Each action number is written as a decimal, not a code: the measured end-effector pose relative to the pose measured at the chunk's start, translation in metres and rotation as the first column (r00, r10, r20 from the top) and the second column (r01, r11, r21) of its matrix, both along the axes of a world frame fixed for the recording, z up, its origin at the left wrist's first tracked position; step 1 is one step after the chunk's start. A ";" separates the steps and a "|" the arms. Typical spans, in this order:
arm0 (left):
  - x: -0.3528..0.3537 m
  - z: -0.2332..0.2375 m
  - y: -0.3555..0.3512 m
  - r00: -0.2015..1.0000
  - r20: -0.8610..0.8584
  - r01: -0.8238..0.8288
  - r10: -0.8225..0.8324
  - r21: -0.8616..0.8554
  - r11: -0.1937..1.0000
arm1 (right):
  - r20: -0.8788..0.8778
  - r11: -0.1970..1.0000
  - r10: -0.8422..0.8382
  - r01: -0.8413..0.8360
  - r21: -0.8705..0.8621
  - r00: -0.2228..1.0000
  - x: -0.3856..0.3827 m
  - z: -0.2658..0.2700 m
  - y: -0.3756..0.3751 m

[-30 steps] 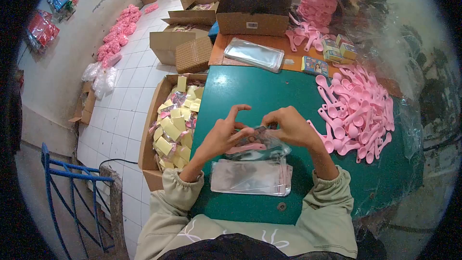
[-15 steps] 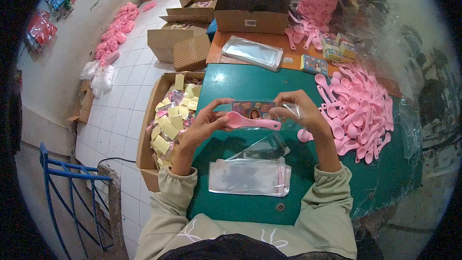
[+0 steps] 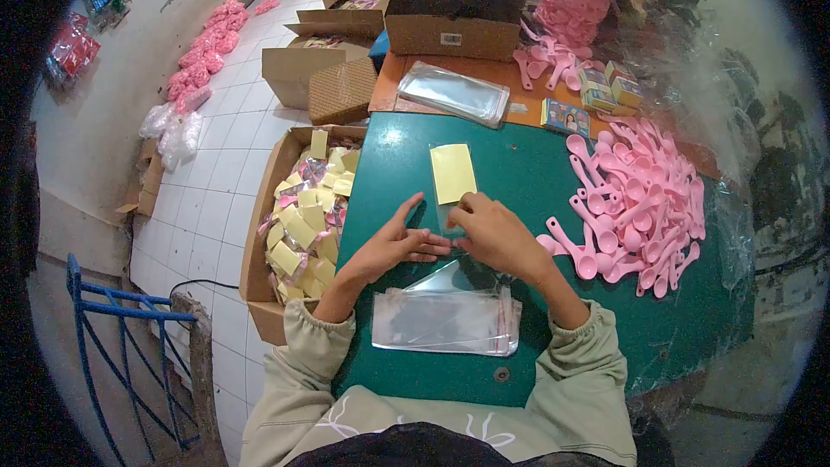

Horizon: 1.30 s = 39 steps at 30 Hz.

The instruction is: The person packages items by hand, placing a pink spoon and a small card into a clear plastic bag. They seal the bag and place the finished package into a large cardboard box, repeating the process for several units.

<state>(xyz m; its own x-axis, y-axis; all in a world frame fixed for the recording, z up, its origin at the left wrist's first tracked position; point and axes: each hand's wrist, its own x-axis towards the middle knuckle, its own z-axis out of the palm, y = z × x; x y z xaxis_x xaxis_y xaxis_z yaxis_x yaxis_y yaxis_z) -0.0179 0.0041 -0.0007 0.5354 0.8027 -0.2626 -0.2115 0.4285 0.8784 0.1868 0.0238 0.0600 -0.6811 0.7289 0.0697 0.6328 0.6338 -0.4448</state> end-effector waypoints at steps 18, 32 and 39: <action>0.003 -0.001 -0.002 0.974 -0.207 -0.069 0.091 0.113 0.991 | -0.012 0.995 0.021 -0.022 -0.099 1.000 -0.014 -0.021 -0.004; 0.008 -0.007 0.003 0.928 -0.297 -0.125 0.226 0.325 0.937 | -0.154 0.973 0.200 -0.215 -0.088 0.968 -0.016 -0.021 -0.006; 0.008 0.003 0.003 0.947 -0.240 -0.144 0.214 0.276 0.950 | -0.360 0.807 0.239 -0.391 -0.444 0.902 0.026 0.016 -0.006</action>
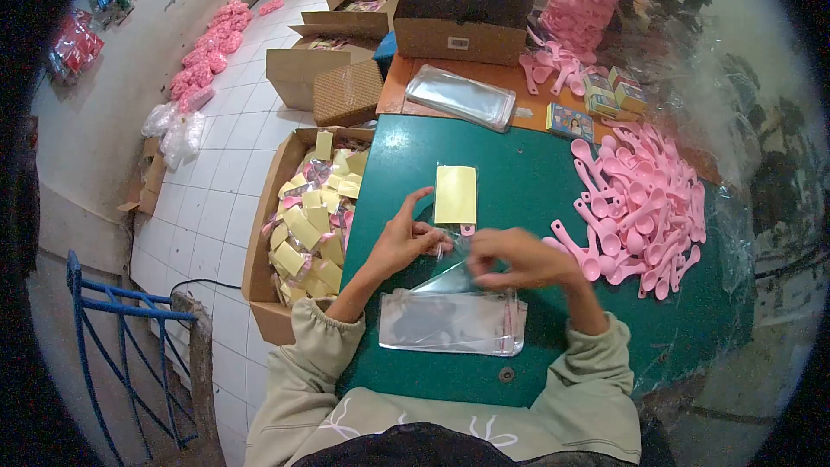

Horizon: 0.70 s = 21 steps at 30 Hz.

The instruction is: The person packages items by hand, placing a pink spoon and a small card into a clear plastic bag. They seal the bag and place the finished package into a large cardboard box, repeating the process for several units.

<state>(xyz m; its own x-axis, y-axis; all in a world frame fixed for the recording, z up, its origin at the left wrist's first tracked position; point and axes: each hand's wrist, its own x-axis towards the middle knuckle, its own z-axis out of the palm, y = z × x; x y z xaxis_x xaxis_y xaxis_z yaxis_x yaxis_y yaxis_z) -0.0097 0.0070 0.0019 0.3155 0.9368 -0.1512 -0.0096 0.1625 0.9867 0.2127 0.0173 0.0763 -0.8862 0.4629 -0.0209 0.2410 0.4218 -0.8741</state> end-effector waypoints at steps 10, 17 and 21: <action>-0.006 -0.001 0.002 0.988 -0.028 0.149 -0.150 -0.009 0.989 | 0.002 0.328 -0.877 0.594 0.735 0.481 0.274 -0.012 0.023; -0.002 -0.004 -0.001 0.969 0.237 0.089 -0.062 -0.104 0.991 | -0.002 0.613 -0.550 0.405 0.678 0.835 0.015 -0.028 -0.013; -0.011 0.000 -0.002 0.953 0.295 0.107 -0.066 -0.126 0.986 | -0.135 0.591 -0.503 0.454 0.666 0.853 -0.020 -0.059 -0.009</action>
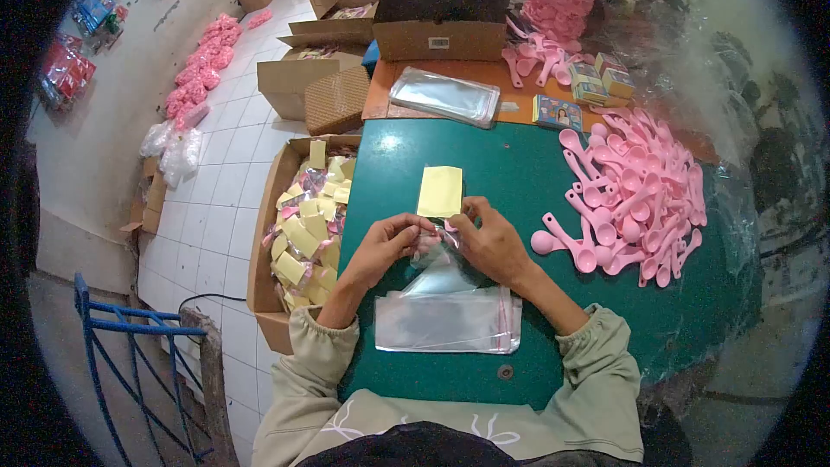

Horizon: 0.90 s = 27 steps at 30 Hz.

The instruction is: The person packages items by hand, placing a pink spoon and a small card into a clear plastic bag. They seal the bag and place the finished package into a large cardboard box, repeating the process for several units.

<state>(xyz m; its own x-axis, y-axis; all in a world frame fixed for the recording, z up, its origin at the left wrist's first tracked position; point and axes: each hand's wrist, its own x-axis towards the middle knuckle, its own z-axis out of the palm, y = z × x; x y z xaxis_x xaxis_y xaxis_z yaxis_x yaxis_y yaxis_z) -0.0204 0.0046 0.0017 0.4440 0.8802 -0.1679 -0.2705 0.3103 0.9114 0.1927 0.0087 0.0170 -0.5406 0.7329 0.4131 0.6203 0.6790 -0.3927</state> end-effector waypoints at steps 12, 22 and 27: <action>0.009 0.006 -0.005 0.900 -0.415 0.018 0.132 0.338 0.941 | -0.516 0.815 -0.259 -0.101 -0.570 0.817 0.011 -0.011 0.003; 0.012 -0.001 -0.002 0.826 -0.528 -0.067 0.198 0.256 0.964 | -0.575 0.648 -0.508 -0.155 -0.746 0.641 0.000 -0.016 0.003; 0.020 -0.001 -0.005 0.865 -0.390 -0.206 0.316 0.298 0.932 | -0.564 0.658 -0.557 -0.090 -0.748 0.610 -0.003 -0.012 0.003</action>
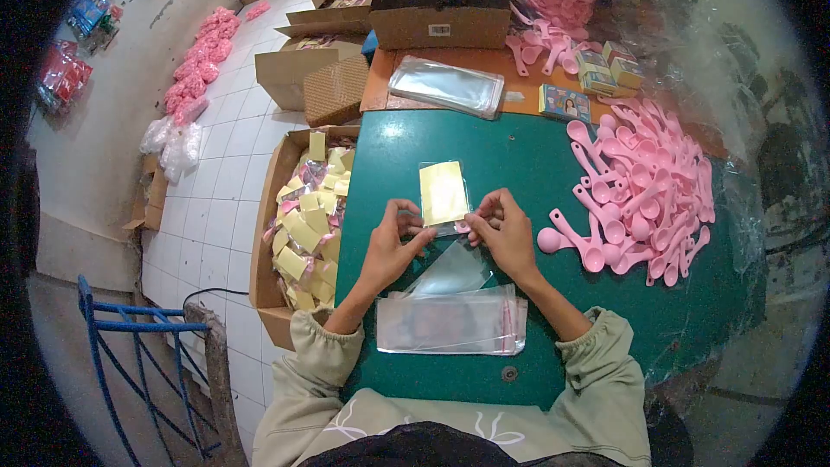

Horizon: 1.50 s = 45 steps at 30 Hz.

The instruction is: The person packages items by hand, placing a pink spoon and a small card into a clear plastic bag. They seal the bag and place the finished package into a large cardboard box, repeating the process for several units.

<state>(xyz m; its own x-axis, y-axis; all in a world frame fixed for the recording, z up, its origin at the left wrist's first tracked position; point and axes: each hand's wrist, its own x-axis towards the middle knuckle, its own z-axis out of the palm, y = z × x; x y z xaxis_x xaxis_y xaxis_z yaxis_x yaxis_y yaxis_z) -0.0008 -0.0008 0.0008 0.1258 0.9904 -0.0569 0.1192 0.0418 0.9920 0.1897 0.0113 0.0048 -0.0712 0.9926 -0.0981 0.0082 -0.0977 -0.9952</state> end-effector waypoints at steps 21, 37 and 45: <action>-0.124 0.005 0.014 0.763 -0.482 -0.246 0.431 0.400 0.883 | 0.966 0.898 -0.038 -0.416 0.146 0.256 0.117 0.048 0.006; 0.017 -0.002 -0.011 0.888 -0.413 0.334 -0.202 0.277 0.901 | 0.853 0.853 -0.240 -0.319 0.413 0.462 0.107 0.081 0.021; 0.021 -0.004 -0.013 0.957 -0.243 0.224 -0.159 0.269 0.937 | 0.496 0.875 -0.187 -0.086 0.477 0.848 0.041 0.084 -0.001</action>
